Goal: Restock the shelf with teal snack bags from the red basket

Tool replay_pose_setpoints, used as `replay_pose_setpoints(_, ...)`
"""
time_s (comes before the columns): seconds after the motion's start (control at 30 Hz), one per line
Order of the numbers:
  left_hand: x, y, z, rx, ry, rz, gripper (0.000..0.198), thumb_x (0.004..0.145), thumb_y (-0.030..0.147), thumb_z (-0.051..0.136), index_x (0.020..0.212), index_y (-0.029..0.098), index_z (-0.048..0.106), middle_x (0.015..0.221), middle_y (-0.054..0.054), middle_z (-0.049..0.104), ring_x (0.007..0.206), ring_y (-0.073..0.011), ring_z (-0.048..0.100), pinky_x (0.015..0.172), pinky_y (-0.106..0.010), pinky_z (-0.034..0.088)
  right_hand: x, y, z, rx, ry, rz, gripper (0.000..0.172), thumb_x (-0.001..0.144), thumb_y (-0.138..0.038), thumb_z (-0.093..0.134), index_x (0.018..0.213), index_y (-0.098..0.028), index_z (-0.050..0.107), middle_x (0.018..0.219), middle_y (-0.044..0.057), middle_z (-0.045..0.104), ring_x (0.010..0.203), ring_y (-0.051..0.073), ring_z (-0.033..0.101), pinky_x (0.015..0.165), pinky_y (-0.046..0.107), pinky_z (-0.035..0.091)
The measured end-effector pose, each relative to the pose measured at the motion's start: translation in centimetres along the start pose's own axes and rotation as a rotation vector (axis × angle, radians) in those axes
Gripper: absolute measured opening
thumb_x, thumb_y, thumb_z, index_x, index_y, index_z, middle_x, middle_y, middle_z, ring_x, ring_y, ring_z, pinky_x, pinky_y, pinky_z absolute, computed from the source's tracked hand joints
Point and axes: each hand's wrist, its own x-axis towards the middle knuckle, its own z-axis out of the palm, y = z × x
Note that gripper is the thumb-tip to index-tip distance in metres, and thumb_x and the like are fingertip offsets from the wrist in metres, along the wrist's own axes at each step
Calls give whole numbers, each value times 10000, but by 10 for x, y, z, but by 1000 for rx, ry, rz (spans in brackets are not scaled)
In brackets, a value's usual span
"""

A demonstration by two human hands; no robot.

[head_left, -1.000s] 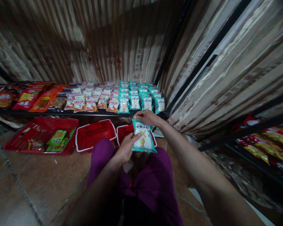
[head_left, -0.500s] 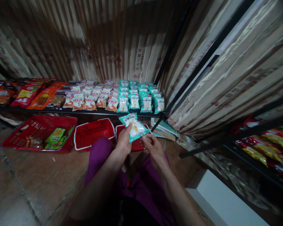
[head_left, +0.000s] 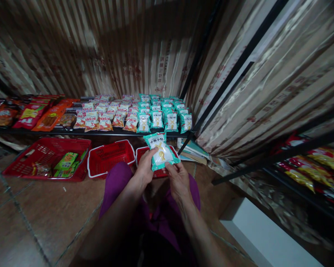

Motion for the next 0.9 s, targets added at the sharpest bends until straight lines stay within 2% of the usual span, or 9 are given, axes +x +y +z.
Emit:
replay_pose_setpoints(0.1, 2, 8, -1, -1, -70, -41, 298, 690, 320, 726, 918, 143, 654, 821, -52, 714, 760, -176, 673, 748, -270, 519, -2, -5, -7, 88, 23, 2, 347, 557, -327, 783, 850, -218, 632, 795, -27, 691, 647, 109, 591, 613, 238, 474)
replay_pose_setpoints(0.2, 11, 25, -3, 4, -92, -26, 293, 711, 362, 716, 921, 165, 662, 845, -42, 716, 764, -157, 666, 745, -260, 509, -2, -8, -17, 155, 27, 31, 357, 538, -284, 789, 860, -213, 655, 845, -13, 709, 697, 132, 619, 639, 253, 490)
replay_pose_setpoints(0.27, 18, 38, -4, 48, -152, -16, 295, 711, 386, 716, 897, 161, 674, 851, -43, 717, 760, -160, 662, 725, -267, 507, -2, -10, -22, 180, 15, 28, 356, 542, -268, 784, 873, -215, 663, 870, -6, 716, 734, 149, 635, 672, 274, 503)
replay_pose_setpoints(0.43, 28, 61, -3, 349, -320, -38, 327, 562, 317, 840, 758, 102, 693, 745, -61, 710, 646, -141, 634, 660, -244, 480, -5, -12, -29, 183, -24, 2, 311, 560, -249, 777, 847, -224, 662, 847, -28, 715, 759, 135, 642, 716, 267, 509)
replay_pose_setpoints(0.5, 27, 67, 0, 459, -345, -15, 351, 533, 324, 856, 752, 100, 697, 715, -61, 706, 614, -136, 624, 636, -245, 469, -6, -12, -30, 163, -35, -10, 293, 564, -247, 778, 829, -219, 657, 832, -25, 714, 751, 138, 644, 712, 271, 510)
replay_pose_setpoints(0.63, 23, 71, 9, 614, -276, 53, 303, 533, 333, 842, 697, 128, 690, 633, -26, 678, 554, -123, 594, 588, -245, 451, -5, -7, -34, 115, -55, -33, 290, 583, -263, 773, 841, -213, 651, 848, -8, 718, 763, 159, 649, 738, 307, 510)
replay_pose_setpoints(0.8, 21, 63, 14, 738, -123, 321, 214, 627, 319, 738, 578, 147, 620, 493, 42, 566, 447, -77, 475, 465, -193, 343, -5, 4, -38, 94, -41, -79, 301, 615, -265, 764, 886, -220, 643, 848, -15, 709, 790, 155, 636, 763, 312, 497)
replay_pose_setpoints(0.9, 22, 56, 14, 757, -77, 405, 221, 650, 340, 702, 586, 157, 597, 494, 50, 550, 456, -80, 471, 461, -188, 330, -5, 8, -39, 105, -24, -107, 292, 631, -254, 760, 895, -225, 638, 812, -36, 691, 760, 133, 621, 750, 287, 486)
